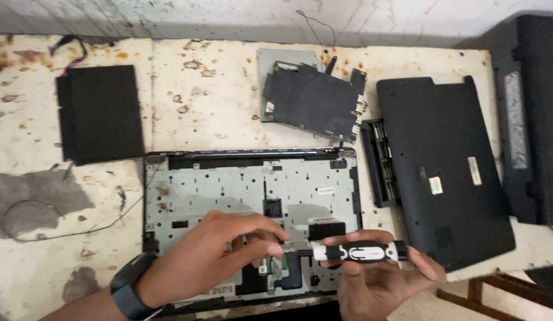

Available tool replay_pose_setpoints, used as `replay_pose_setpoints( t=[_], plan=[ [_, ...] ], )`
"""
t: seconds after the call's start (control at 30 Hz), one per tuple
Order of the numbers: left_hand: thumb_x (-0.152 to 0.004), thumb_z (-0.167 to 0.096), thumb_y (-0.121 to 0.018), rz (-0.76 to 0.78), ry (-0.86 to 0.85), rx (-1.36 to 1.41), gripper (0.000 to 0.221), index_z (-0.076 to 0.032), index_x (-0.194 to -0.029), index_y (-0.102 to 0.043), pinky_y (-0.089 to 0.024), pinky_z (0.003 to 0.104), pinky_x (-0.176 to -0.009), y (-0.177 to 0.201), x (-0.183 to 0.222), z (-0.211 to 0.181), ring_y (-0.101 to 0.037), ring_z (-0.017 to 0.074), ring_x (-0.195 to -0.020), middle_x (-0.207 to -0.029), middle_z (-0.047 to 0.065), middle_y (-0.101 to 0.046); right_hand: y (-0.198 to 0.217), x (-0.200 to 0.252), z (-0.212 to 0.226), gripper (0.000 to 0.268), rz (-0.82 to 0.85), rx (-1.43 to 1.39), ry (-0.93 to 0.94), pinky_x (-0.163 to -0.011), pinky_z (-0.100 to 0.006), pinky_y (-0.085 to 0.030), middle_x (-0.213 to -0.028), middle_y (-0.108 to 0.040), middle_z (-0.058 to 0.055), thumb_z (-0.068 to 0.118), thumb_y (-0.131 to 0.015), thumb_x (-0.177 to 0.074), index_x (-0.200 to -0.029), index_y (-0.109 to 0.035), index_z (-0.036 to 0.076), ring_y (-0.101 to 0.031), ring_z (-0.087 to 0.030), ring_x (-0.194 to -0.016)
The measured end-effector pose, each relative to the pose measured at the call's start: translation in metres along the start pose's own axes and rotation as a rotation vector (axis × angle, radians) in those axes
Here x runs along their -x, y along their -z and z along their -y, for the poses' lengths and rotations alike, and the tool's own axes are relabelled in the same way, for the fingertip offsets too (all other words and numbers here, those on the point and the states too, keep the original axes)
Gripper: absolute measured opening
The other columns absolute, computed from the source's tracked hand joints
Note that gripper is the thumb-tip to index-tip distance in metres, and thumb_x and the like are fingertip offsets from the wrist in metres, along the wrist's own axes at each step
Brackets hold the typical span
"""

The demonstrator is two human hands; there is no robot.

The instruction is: The person uses a screwdriver to remove screws from the bottom case of a laptop, detaches the motherboard, and then removes the keyboard assembly. The removed components are placed on the workbench.

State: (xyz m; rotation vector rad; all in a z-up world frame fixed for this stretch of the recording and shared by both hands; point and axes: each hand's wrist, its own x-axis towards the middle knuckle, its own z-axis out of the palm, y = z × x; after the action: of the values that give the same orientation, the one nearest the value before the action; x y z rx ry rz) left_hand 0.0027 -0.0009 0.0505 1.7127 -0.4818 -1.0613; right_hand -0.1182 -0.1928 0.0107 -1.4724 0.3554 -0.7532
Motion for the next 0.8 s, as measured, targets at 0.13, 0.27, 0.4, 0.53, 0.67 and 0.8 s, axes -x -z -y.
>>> replay_pose_setpoints(
  t=[0.13, 0.27, 0.4, 0.53, 0.67, 0.8],
  plan=[
    [-0.099, -0.038, -0.060, -0.022, -0.178, -0.026, 0.029, -0.021, -0.112, -0.079, -0.041, 0.032, -0.049, 0.000, 0.001, 0.002, -0.055, 0.0146, -0.052, -0.074, 0.002, -0.075, -0.015, 0.002, 0.011, 0.052, -0.037, 0.054, 0.129, -0.048, -0.035, -0.060, -0.102, -0.060, -0.031, 0.010, -0.063, -0.096, -0.130, -0.028, 0.028, -0.071, -0.037, -0.067],
    [-0.102, -0.029, -0.060, 0.015, -0.345, 0.100, 0.023, -0.017, -0.119, -0.071, -0.068, 0.036, -0.072, 0.002, 0.003, 0.017, -0.070, 0.0176, -0.073, -0.099, 0.002, -0.076, 0.093, -0.057, 0.004, 0.073, 0.400, -0.328, -0.961, -0.096, -0.069, -0.047, -0.134, -0.075, -0.049, 0.047, -0.049, -0.088, -0.131, -0.071, -0.009, -0.074, -0.071, -0.115],
    [-0.102, -0.024, -0.064, -0.179, -0.489, -0.131, 0.015, -0.015, -0.108, -0.075, -0.027, 0.020, -0.039, 0.023, 0.007, 0.012, -0.036, 0.0061, -0.041, -0.089, 0.003, -0.080, 0.230, -0.078, -0.175, 0.044, 0.757, -0.460, -0.319, -0.095, -0.046, -0.066, -0.133, -0.066, -0.040, 0.010, -0.073, -0.098, -0.137, -0.060, -0.004, -0.079, -0.051, -0.105],
    [-0.102, -0.026, -0.064, -0.620, -0.508, -0.555, 0.018, -0.016, -0.106, -0.077, -0.047, 0.019, -0.052, 0.074, 0.007, 0.025, -0.060, 0.0058, -0.056, -0.081, -0.002, -0.077, 0.220, -0.067, -0.155, 0.041, 0.524, -0.319, -1.104, -0.070, -0.042, -0.053, -0.102, -0.070, -0.026, 0.018, -0.056, -0.090, -0.129, -0.057, 0.006, -0.064, -0.035, -0.081],
    [-0.097, -0.024, -0.076, -0.919, -0.332, -0.792, 0.009, -0.015, -0.100, -0.076, -0.053, 0.033, -0.058, 0.116, -0.003, 0.050, -0.069, 0.0156, -0.069, -0.089, 0.000, -0.079, 0.269, -0.127, -0.215, 0.068, 0.204, -0.047, -1.807, -0.084, -0.032, -0.046, -0.139, -0.066, -0.029, 0.051, -0.049, -0.094, -0.145, -0.063, 0.009, -0.064, -0.021, -0.105],
    [-0.096, -0.022, -0.076, -0.918, -0.325, -0.847, 0.010, -0.014, -0.102, -0.079, -0.052, 0.040, -0.062, 0.121, -0.015, 0.061, -0.068, 0.0218, -0.092, -0.100, 0.001, -0.080, 0.286, -0.133, -0.246, 0.070, 0.478, -0.280, -1.792, -0.073, -0.032, -0.051, -0.113, -0.067, -0.032, 0.047, -0.050, -0.094, -0.149, -0.056, 0.004, -0.064, -0.016, -0.076]
  ],
)
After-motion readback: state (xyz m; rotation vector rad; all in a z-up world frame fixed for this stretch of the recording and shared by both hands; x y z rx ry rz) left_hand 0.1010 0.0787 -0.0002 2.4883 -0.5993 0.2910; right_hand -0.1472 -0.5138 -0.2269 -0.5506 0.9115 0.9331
